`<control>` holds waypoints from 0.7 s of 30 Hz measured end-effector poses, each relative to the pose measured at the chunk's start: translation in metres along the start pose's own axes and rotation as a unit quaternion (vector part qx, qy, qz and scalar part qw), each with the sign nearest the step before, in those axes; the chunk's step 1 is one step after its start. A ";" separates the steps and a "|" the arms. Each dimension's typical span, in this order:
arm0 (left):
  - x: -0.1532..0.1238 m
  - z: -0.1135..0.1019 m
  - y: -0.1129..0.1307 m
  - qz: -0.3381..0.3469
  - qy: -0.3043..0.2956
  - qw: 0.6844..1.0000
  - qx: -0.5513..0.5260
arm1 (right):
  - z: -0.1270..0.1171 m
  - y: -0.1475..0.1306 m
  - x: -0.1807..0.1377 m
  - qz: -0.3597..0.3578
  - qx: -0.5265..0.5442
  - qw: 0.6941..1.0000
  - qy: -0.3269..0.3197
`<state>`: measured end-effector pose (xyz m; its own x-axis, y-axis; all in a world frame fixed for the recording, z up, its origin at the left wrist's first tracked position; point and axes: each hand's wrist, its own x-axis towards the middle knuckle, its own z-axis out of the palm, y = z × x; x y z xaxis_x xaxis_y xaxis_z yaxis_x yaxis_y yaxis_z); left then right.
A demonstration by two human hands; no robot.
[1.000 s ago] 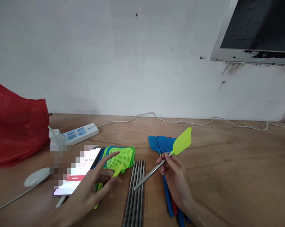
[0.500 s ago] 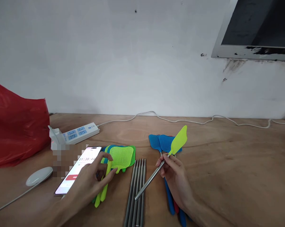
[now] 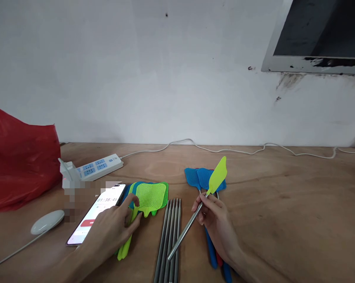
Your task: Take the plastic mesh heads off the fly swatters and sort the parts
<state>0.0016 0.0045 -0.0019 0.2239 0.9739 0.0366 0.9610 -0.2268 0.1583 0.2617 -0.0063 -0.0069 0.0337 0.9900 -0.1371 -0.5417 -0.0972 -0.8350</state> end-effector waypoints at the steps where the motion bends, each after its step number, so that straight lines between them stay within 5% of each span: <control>1: 0.000 -0.001 0.000 0.001 -0.005 1.000 0.005 | 0.000 0.000 0.000 0.001 -0.001 1.000 0.001; 13: -0.003 -0.001 -0.002 0.025 0.041 0.999 0.008 | 0.000 0.001 0.000 0.007 -0.006 1.000 0.013; 21: -0.008 -0.004 0.000 0.127 0.065 0.980 -0.137 | 0.008 -0.001 -0.003 -0.001 -0.020 1.000 0.006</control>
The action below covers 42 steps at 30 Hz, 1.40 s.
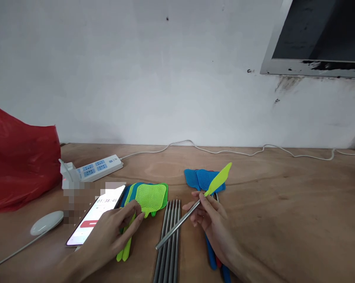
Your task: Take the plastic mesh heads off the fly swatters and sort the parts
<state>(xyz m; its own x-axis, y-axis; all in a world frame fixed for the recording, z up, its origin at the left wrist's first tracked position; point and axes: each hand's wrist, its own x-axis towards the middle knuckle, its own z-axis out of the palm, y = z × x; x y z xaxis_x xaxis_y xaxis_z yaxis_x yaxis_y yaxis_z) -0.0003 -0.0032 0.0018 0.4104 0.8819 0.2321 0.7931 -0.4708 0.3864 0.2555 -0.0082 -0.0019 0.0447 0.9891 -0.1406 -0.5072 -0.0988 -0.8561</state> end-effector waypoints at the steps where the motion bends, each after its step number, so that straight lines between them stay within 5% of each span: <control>1: -0.001 0.001 0.000 0.016 -0.004 1.000 -0.018 | 0.000 0.000 0.000 0.004 0.008 1.000 -0.007; 16: -0.004 0.003 0.001 0.048 -0.006 0.999 -0.021 | -0.007 -0.005 -0.002 0.161 0.076 0.968 -0.174; 22: -0.002 0.000 0.000 -0.007 0.099 0.992 -0.078 | -0.011 -0.012 -0.002 0.309 0.046 0.908 -0.279; 26: 0.000 -0.002 -0.003 0.020 0.093 0.988 -0.121 | -0.009 -0.012 -0.006 0.375 -0.004 0.855 -0.359; 33: 0.002 -0.004 -0.008 0.126 0.064 0.974 -0.177 | -0.003 -0.011 -0.013 0.346 -0.065 0.843 -0.406; 38: 0.003 -0.005 -0.002 0.018 0.041 0.967 -0.253 | -0.007 -0.007 -0.011 0.300 -0.124 0.849 -0.416; 42: 0.006 -0.003 0.002 -0.109 -0.071 0.888 -0.441 | -0.010 -0.004 -0.009 0.255 -0.230 0.850 -0.398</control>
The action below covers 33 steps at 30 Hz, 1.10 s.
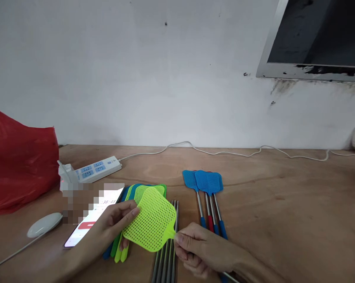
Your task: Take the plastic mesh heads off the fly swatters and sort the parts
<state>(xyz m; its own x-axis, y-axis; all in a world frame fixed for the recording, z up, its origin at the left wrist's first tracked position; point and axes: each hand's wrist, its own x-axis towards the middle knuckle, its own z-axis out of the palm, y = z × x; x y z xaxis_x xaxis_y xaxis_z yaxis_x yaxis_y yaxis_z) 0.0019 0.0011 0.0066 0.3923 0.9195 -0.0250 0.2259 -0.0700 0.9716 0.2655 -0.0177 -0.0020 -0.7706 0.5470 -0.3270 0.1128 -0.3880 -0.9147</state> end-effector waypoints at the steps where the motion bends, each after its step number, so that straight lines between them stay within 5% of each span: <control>1: 0.001 0.000 0.000 -0.032 -0.017 0.999 -0.036 | 0.000 0.000 0.000 0.004 -0.046 0.998 0.030; 3: 0.003 0.001 0.000 -0.075 -0.026 0.993 -0.085 | 0.003 -0.002 -0.001 -0.019 -0.178 0.979 0.099; 6: 0.005 0.001 0.001 -0.115 -0.002 0.984 -0.133 | 0.008 -0.002 -0.003 -0.080 -0.385 0.902 0.180; 9: 0.005 0.000 0.002 -0.141 0.017 0.979 -0.148 | 0.011 0.000 -0.002 -0.090 -0.457 0.855 0.228; 12: 0.005 -0.002 0.001 -0.128 0.015 0.984 -0.121 | 0.009 0.001 0.001 -0.070 -0.358 0.912 0.189; 14: 0.004 -0.001 -0.001 -0.096 0.024 0.991 -0.085 | 0.006 0.000 0.003 -0.016 -0.191 0.974 0.123; 16: 0.003 0.002 -0.002 -0.070 0.048 0.995 -0.044 | 0.005 -0.003 0.004 0.036 -0.028 0.997 0.062; 21: 0.000 0.012 -0.004 0.029 0.134 0.990 0.035 | 0.006 -0.006 0.004 0.044 0.046 0.998 0.030; 25: 0.001 0.001 -0.001 0.087 0.210 0.970 0.079 | 0.002 0.000 0.005 -0.044 -0.138 0.978 0.151; 27: 0.004 -0.010 0.001 0.076 0.246 0.965 0.059 | -0.003 0.002 0.005 -0.067 -0.147 0.967 0.197; 33: 0.010 -0.015 0.002 0.055 0.143 0.988 0.024 | -0.012 -0.006 0.004 -0.106 0.102 0.966 0.213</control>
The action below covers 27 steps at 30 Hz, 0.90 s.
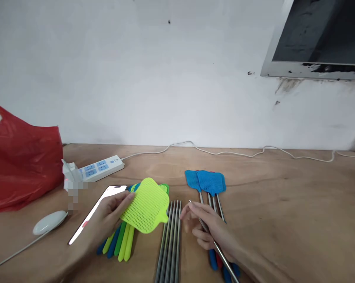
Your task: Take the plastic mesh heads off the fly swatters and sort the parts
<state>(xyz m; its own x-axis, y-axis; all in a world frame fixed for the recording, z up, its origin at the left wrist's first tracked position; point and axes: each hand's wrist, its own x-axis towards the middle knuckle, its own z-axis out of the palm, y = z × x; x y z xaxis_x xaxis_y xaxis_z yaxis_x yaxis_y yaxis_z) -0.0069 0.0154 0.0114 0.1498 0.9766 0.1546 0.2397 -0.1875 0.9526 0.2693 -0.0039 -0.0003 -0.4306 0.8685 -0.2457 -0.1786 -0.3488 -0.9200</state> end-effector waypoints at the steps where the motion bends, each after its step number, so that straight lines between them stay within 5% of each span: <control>1: -0.001 0.003 -0.001 -0.004 -0.026 1.000 0.004 | 0.001 -0.001 -0.001 -0.011 0.017 1.000 0.007; 5: -0.007 0.012 -0.002 -0.023 -0.085 0.996 0.017 | 0.004 0.001 -0.006 -0.002 0.037 0.999 0.005; 12: -0.006 0.010 -0.003 -0.047 -0.041 0.996 -0.067 | 0.009 0.002 -0.006 -0.008 0.052 0.997 0.063; 18: -0.005 0.010 -0.006 -0.043 -0.072 0.994 -0.071 | 0.013 -0.002 -0.008 0.010 0.050 0.998 0.025; 22: 0.001 0.004 -0.012 -0.031 -0.034 0.999 -0.007 | 0.009 -0.002 -0.007 -0.019 0.051 0.998 0.031; 27: 0.006 0.000 -0.012 0.089 0.045 0.970 0.221 | 0.007 -0.003 -0.007 -0.047 0.045 0.996 0.063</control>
<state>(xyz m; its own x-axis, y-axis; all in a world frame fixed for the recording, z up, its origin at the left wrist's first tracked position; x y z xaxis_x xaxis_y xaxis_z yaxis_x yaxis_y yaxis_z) -0.0092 0.0239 0.0005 0.1479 0.9260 0.3473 0.6077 -0.3621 0.7068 0.2665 -0.0113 0.0068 -0.2941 0.9342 -0.2020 -0.2931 -0.2893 -0.9113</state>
